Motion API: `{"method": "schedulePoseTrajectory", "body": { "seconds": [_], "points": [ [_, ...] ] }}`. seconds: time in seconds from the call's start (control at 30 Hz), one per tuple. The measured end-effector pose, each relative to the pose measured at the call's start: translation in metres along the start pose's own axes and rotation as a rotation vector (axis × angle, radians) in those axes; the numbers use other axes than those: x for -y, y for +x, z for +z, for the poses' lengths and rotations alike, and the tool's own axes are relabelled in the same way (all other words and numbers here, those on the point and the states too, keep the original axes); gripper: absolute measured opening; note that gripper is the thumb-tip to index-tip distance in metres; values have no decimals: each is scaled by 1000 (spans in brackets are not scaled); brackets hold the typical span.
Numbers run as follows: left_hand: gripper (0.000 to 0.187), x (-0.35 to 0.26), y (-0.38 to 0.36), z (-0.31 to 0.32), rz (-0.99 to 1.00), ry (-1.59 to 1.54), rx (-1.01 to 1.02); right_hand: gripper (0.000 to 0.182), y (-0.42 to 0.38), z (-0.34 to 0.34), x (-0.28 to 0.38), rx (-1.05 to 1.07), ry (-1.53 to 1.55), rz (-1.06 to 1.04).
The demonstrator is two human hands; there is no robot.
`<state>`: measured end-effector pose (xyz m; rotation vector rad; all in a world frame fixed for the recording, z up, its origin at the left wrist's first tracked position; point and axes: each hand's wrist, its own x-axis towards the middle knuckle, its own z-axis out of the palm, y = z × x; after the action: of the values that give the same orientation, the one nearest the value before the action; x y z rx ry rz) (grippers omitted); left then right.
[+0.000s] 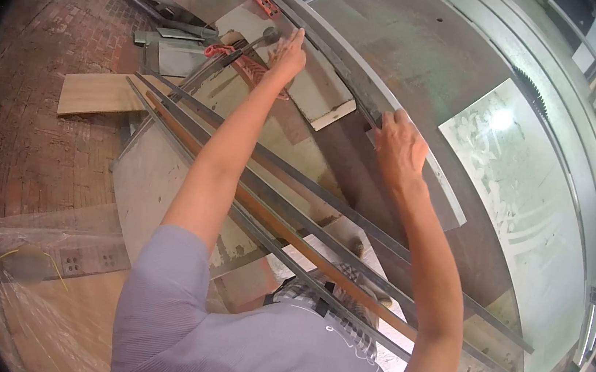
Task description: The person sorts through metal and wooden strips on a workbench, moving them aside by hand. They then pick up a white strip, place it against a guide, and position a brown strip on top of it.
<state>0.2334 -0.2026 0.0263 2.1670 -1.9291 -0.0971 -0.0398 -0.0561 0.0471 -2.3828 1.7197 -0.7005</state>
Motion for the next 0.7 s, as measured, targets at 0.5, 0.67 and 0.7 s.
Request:
{"method": "schedulePoseTrajectory", "body": {
  "seconds": [0.5, 0.67, 0.7],
  "points": [
    [67, -58, 1, -26, -561, -2141, 218, 27, -85, -117, -2, 56, 241, 97],
    [50, -76, -60, -23, -713, -2319, 457, 27, -158, -109, -22, 22, 284, 87],
    [48, -83, -79, -25, -695, -2262, 371, 27, -173, -109, -27, 4, 313, 75]
  ]
}}
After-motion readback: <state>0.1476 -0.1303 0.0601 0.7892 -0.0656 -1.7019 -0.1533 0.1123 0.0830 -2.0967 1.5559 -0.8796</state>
